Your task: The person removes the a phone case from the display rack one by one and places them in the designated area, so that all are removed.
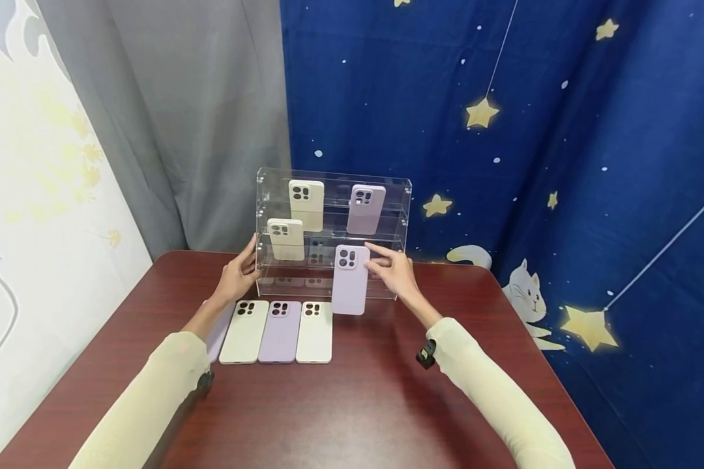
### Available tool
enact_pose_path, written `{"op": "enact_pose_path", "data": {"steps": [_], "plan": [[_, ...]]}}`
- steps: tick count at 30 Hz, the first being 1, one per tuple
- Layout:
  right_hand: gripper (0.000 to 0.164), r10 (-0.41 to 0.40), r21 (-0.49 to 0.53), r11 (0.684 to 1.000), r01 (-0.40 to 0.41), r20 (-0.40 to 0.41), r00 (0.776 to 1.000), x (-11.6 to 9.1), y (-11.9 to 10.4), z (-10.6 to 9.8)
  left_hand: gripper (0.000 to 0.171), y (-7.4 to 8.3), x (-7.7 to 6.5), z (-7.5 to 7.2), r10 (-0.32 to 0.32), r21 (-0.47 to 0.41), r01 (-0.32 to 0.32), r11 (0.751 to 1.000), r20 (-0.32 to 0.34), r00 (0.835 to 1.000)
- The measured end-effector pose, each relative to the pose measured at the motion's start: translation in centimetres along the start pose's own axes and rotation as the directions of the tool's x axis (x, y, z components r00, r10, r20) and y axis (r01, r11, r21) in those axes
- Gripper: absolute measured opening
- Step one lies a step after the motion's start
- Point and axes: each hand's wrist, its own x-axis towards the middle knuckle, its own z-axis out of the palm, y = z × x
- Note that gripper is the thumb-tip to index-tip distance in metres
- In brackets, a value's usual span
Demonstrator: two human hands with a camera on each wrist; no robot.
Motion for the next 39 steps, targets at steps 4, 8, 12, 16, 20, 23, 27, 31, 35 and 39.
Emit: {"op": "enact_pose_path", "data": {"steps": [4, 8, 12, 16, 20, 23, 27, 31, 35, 39], "plan": [[0.048, 0.029, 0.019, 0.999, -0.029, 0.019, 0.999, -0.5, 0.4, 0.2, 0.093, 0.0, -0.1, -0.1, -0.003, 0.001, 0.003, 1.0, 0.0, 1.0], [0.048, 0.067, 0.005, 0.998, -0.068, 0.038, 0.997, -1.0, 1.0, 0.3, 0.094, -0.1, -0.2, -0.2, -0.025, 0.004, 0.025, 1.0, 0.008, 1.0], [0.048, 0.101, 0.014, 0.995, -0.102, 0.062, 0.993, -1.6, 1.6, 0.5, 0.094, -0.2, -0.1, -0.3, -0.029, 0.011, 0.029, 1.0, 0.011, 1.0], [0.049, 0.111, 0.063, 0.991, -0.118, 0.098, 0.989, -2.0, 2.3, 0.8, 0.095, -0.2, 0.0, -0.2, -0.03, 0.014, 0.029, 0.999, 0.009, 1.0], [0.049, 0.144, 0.056, 0.987, -0.152, 0.123, 0.982, -2.4, 3.0, 1.1, 0.094, 0.1, 0.0, -0.2, -0.037, 0.02, 0.037, 0.999, 0.006, 0.999], [0.05, 0.179, 0.06, 0.98, -0.188, 0.138, 0.974, -2.6, 3.6, 1.4, 0.093, 0.3, 0.1, -0.1, -0.033, 0.022, 0.033, 0.999, 0.003, 0.999], [0.051, 0.213, 0.054, 0.973, -0.224, 0.15, 0.965, -2.9, 4.5, 1.7, 0.093, 0.2, 0.2, 0.1, -0.028, 0.013, 0.028, 1.0, 0.0, 1.0], [0.051, 0.228, 0.029, 0.972, -0.235, 0.141, 0.963, -3.2, 5.2, 2.0, 0.092, 0.0, 0.2, 0.2, -0.023, 0.005, 0.023, 1.0, 0.0, 1.0], [0.05, 0.235, 0.028, 0.97, -0.241, 0.139, 0.962, -3.4, 5.7, 2.3, 0.092, -0.1, 0.3, 0.2, -0.022, 0.0, 0.022, 1.0, 0.005, 1.0], [0.05, 0.258, 0.05, 0.962, -0.268, 0.153, 0.954, -3.3, 6.3, 2.6, 0.093, 0.0, 0.2, 0.0, -0.033, -0.007, 0.033, 0.999, 0.005, 0.999]]}}
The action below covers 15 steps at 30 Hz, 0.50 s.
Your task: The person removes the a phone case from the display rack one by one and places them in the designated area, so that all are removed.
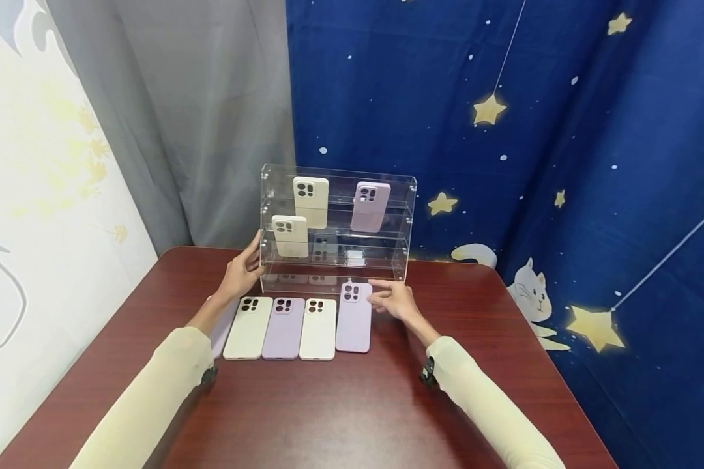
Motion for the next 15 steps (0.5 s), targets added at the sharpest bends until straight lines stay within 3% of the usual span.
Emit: {"op": "enact_pose_path", "data": {"steps": [8, 15], "plan": [[0.045, 0.075, 0.001, 0.997, -0.075, 0.023, 0.997, 0.1, 0.8, 0.8, 0.092, -0.2, 0.2, 0.1, 0.001, -0.011, -0.001, 1.0, -0.001, 1.0], [0.04, 0.07, -0.018, 0.997, -0.069, 0.026, 0.997, 0.2, 1.3, 1.4, 0.088, -0.4, 0.2, 0.2, 0.023, -0.052, -0.023, 0.998, -0.003, 1.0]]}}
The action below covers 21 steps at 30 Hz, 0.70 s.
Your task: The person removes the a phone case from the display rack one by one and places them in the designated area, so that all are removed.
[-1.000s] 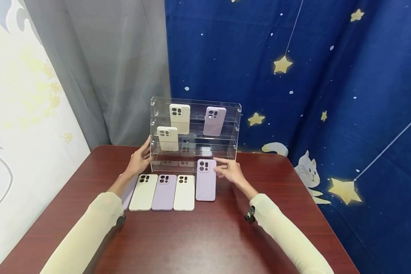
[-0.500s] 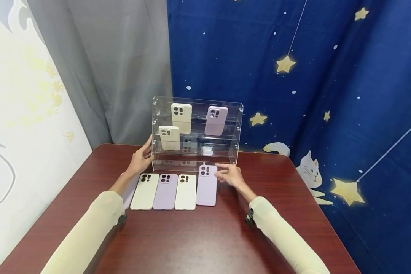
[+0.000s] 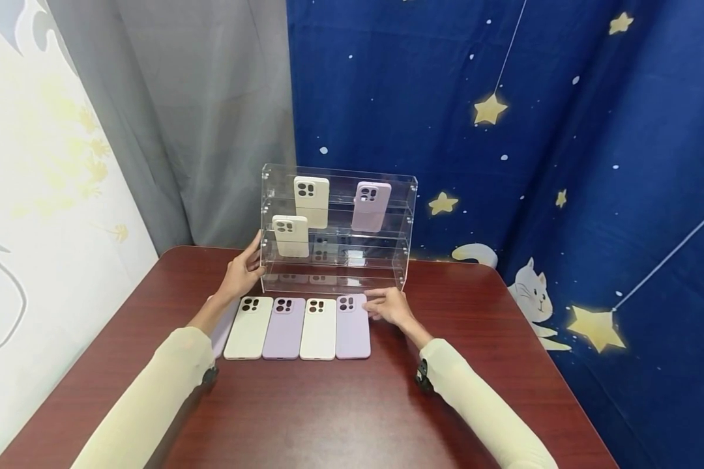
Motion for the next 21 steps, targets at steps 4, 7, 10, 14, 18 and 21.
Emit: {"op": "enact_pose_path", "data": {"steps": [4, 7, 10, 14, 18, 21], "plan": [[0.037, -0.003, -0.042, 0.999, 0.003, -0.015, 1.0, 0.14, 0.27, 0.25, 0.09, -0.07, 0.05, -0.01, -0.002, 0.029, 0.002, 1.0, -0.003, 1.0], [0.035, -0.005, -0.064, 0.998, 0.003, -0.027, 1.0, 0.13, 0.33, 0.39, 0.091, 0.11, 0.03, -0.06, -0.004, 0.04, 0.004, 0.999, -0.004, 1.0], [0.033, 0.004, -0.067, 0.998, -0.007, -0.035, 0.999, -0.05, 0.29, 0.46, 0.092, 0.21, 0.02, -0.1, -0.009, 0.034, 0.009, 0.999, -0.006, 1.0], [0.033, 0.024, -0.064, 0.998, -0.027, -0.047, 0.999, -0.29, 0.24, 0.51, 0.093, 0.16, 0.05, -0.12, -0.019, 0.039, 0.019, 0.999, -0.003, 1.0], [0.032, 0.021, -0.068, 0.997, -0.025, -0.058, 0.998, -0.16, 0.35, 0.45, 0.093, 0.11, 0.05, -0.09, -0.023, 0.036, 0.023, 0.999, -0.002, 1.0], [0.032, 0.013, -0.07, 0.997, -0.018, -0.063, 0.998, 0.04, 0.48, 0.32, 0.091, 0.6, -0.11, -0.11, -0.007, 0.019, 0.007, 1.0, -0.003, 1.0]]}}
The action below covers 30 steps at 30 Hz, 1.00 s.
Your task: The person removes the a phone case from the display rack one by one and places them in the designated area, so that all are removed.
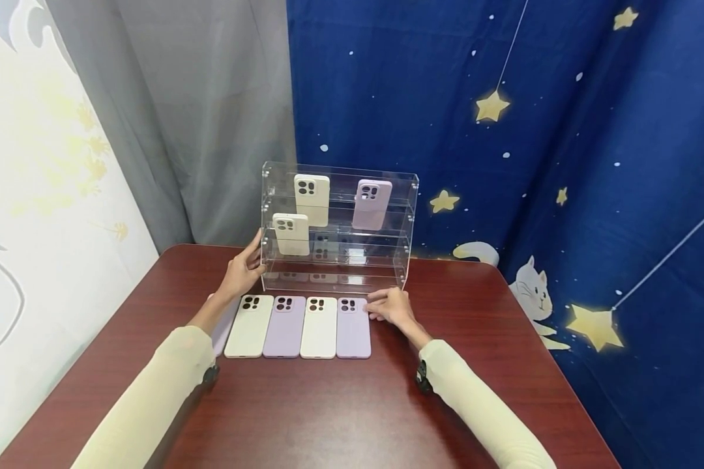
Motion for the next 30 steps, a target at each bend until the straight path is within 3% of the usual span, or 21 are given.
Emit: {"op": "enact_pose_path", "data": {"steps": [13, 24, 30], "plan": [[0.037, -0.078, -0.048, 0.996, 0.077, -0.032, 0.996, 0.5, -1.2, -1.2, 0.094, -0.5, 0.1, -0.2, -0.02, 0.031, 0.02, 0.999, -0.008, 1.0], [0.038, -0.174, -0.029, 0.985, 0.172, -0.07, 0.982, 1.5, -4.6, -1.8, 0.094, -0.4, -0.1, -0.4, -0.042, 0.019, 0.042, 0.999, 0.007, 0.999], [0.038, -0.246, -0.055, 0.969, 0.241, -0.091, 0.965, 2.3, -6.8, -2.1, 0.093, -0.8, 0.3, -0.5, 0.006, -0.015, -0.006, 1.0, 0.006, 1.0]]}}
